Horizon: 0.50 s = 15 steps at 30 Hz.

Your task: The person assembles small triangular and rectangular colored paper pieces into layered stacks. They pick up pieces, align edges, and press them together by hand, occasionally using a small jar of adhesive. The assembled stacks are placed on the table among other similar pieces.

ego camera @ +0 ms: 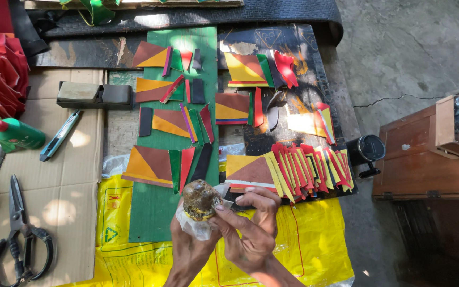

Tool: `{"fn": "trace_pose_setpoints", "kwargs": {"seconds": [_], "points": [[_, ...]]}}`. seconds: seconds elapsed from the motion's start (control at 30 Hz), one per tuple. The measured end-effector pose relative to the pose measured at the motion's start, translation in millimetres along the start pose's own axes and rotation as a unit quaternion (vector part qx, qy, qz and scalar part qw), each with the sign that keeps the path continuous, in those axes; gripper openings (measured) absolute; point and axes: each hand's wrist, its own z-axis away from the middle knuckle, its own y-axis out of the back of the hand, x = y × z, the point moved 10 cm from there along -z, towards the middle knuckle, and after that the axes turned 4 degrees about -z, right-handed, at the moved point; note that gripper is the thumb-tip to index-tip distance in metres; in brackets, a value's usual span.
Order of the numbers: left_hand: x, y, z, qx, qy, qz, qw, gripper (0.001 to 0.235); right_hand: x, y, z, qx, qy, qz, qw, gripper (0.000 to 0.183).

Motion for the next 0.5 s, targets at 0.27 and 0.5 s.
{"fn": "trace_pose_setpoints", "kwargs": {"seconds": [0.27, 0.5], "points": [[-9, 5, -6, 0.031, 0.016, -0.017, 0.999, 0.053, -30, 9, -8, -0.003, 0.12, 0.095, 0.988, 0.019], [-16, 12, 2, 0.019, 0.022, -0.105, 0.994, 0.073, 33, -23, -5, -0.154, -0.158, -0.154, 0.963, 0.008]]}}
